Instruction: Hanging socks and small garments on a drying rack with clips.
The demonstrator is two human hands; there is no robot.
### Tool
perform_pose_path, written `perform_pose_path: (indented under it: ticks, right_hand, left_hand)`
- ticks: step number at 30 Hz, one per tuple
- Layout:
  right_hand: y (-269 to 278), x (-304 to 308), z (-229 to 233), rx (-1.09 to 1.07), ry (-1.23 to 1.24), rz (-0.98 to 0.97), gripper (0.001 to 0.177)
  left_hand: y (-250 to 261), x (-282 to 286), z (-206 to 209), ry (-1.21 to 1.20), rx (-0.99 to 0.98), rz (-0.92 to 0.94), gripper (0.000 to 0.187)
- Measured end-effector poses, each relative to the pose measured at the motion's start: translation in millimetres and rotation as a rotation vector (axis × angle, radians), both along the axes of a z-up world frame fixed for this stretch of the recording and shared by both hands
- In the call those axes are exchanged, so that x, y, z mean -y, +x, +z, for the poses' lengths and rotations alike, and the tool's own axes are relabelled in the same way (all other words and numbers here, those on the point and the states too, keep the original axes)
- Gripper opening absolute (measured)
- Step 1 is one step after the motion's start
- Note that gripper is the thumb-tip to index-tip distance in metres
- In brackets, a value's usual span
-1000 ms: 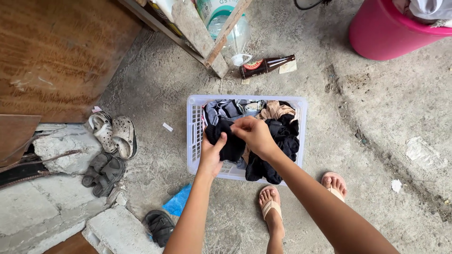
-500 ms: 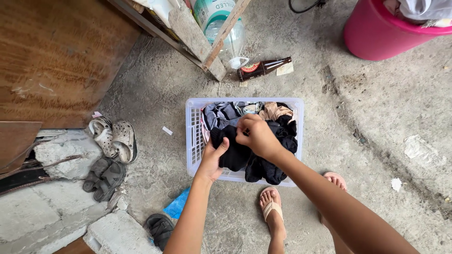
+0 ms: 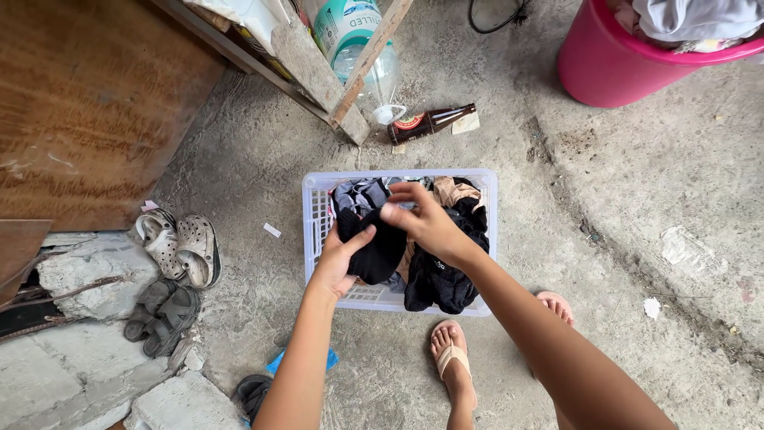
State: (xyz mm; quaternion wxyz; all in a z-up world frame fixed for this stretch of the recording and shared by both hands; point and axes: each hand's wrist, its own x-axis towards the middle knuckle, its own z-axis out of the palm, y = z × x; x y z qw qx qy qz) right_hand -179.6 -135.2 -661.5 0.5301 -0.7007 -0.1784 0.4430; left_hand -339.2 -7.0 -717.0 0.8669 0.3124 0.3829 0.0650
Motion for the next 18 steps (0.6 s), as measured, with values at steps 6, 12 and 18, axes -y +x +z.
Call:
perform_pose_path:
  ticks: [6,12,18]
  right_hand:
    - [9.0,9.7,13.0,0.272,-0.273,-0.063,0.044]
    - [28.2,95.9,-90.3,0.428,-0.591,0.138,0.043]
    - [-13.0,102.4,-83.7,0.305,-1.195,0.607,0.059]
  left_hand:
    - [0.1,-9.7,-24.3,-0.063,-0.08,0.259,0.058]
    - [-7.8,-11.7,-13.9,0.346,-0.188,0.39,0.047]
    - [-16.7,3.5,-15.5,1.082,-0.499,-0.199,0.036]
